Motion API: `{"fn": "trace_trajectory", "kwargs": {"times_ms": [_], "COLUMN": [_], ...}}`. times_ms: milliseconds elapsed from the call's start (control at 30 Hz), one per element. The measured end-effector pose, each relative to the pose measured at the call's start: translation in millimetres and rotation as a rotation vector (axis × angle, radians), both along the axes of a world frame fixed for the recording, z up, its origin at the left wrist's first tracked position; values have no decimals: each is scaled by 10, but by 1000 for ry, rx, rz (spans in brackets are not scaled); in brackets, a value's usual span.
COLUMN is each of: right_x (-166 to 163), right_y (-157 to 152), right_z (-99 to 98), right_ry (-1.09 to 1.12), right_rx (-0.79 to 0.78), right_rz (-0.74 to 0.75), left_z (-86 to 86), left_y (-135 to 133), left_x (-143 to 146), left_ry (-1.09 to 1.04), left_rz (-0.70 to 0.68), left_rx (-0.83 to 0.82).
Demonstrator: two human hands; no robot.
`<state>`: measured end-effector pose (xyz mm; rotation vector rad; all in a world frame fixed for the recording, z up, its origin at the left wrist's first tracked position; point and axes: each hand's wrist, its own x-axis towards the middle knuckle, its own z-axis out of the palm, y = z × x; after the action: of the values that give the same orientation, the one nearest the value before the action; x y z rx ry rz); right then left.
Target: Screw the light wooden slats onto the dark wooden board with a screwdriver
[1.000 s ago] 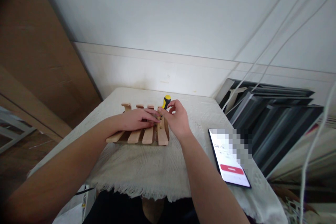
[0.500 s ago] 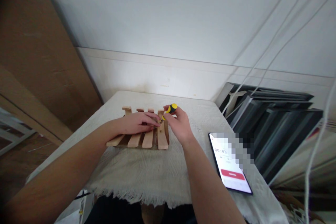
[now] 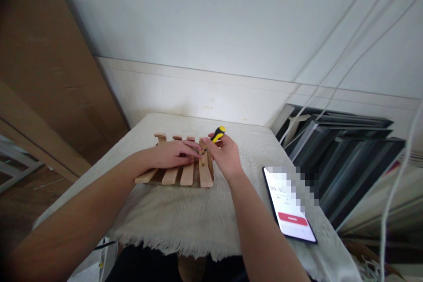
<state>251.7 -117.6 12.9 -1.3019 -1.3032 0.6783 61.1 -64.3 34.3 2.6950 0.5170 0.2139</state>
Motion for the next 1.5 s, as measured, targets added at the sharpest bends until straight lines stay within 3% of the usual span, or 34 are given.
{"fn": "trace_trajectory", "kwargs": {"times_ms": [100,167,433,667,800,1067,1167,1300,1500], "right_x": [12,20,-2,34,90,15,45,152,166], "right_y": [2,12,29,5,14,21,65,169,287], "right_z": [-3,-9,-33,-18,-27,-19,-37,-78,-260], "right_ry": [71,45,-191,-112,-37,-61,29,347,503], "right_rx": [32,32,126,46,80,53,0,71,-218], "right_rz": [145,165,-154,27,104,-47,-123,-245,-175], "left_z": [-22,-31,-11,-19,-27,-45,-38,-35,21], "left_y": [14,17,3,13,13,28,20,28,11], "left_x": [-1,0,5,4,0,0,-4,-15,-36], "left_ry": [-19,-34,-23,-50,-69,-51,-55,-53,-157], "left_rz": [-20,-26,-10,-10,-25,-39,-34,-31,6], "left_rx": [11,20,22,2,-6,-2,-8,-20,-122]}}
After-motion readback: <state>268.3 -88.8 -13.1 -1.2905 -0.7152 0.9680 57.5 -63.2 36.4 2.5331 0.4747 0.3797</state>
